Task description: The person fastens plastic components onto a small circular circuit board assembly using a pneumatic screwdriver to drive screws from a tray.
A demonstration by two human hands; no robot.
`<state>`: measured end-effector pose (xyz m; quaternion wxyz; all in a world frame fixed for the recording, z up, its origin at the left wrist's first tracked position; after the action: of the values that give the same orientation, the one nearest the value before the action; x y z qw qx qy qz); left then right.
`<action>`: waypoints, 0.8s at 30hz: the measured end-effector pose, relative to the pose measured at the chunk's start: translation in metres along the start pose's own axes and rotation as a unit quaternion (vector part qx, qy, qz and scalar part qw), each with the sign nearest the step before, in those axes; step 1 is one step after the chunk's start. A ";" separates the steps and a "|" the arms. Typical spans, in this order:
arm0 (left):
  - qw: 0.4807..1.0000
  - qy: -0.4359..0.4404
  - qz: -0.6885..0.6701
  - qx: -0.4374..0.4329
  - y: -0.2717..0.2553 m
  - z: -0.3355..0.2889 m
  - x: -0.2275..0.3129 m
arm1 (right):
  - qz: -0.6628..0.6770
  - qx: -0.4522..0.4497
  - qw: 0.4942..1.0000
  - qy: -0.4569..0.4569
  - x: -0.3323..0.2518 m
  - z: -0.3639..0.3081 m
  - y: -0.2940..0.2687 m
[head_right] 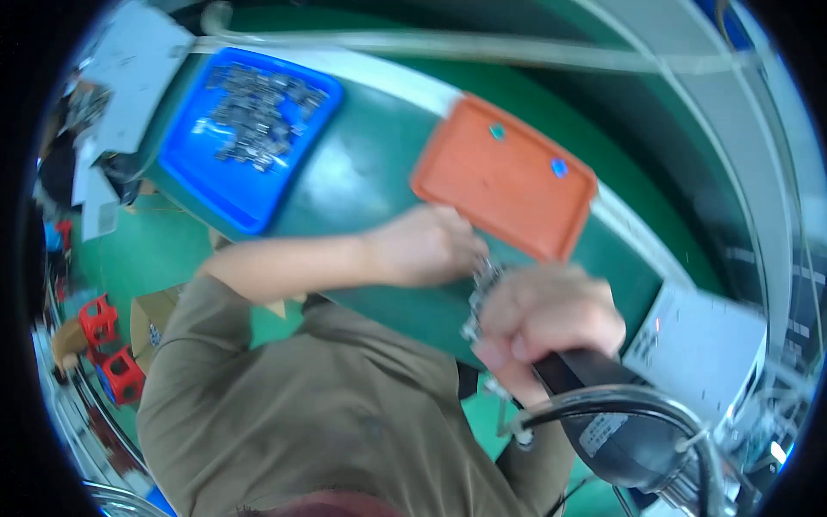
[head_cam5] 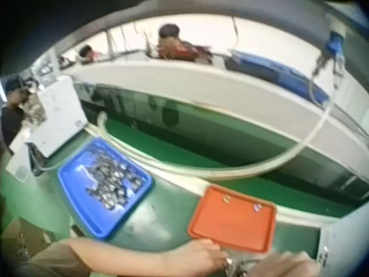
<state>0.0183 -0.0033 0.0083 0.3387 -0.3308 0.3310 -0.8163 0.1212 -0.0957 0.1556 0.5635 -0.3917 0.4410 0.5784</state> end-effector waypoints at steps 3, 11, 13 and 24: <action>1.000 -0.001 -0.015 -0.019 0.004 0.008 0.011 | 0.004 -0.004 0.999 -0.035 -0.026 -0.021 -0.012; 0.958 -0.142 0.240 0.066 -0.155 -0.052 -0.012 | 0.003 0.100 0.984 -0.150 -0.052 -0.037 -0.041; 0.937 -0.238 0.241 0.083 -0.197 -0.102 -0.025 | -0.014 0.080 0.987 -0.139 -0.048 -0.030 -0.036; 0.872 -0.365 0.325 0.005 -0.284 -0.179 -0.302 | 0.013 -0.030 0.996 -0.082 -0.045 -0.018 -0.047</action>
<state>-0.0464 0.4431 0.0290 0.6832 -0.4774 0.2680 -0.4832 0.1704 -0.1278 0.1899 0.5778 -0.3538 0.3814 0.6289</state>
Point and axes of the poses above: each hand's wrist, its own z-axis towards the middle knuckle, its own y-axis out of the palm, x = y × z, the point moved 4 cm from there along z, towards the middle knuckle, and after that the axes turned 15 degrees about y, right-handed, at the moved point
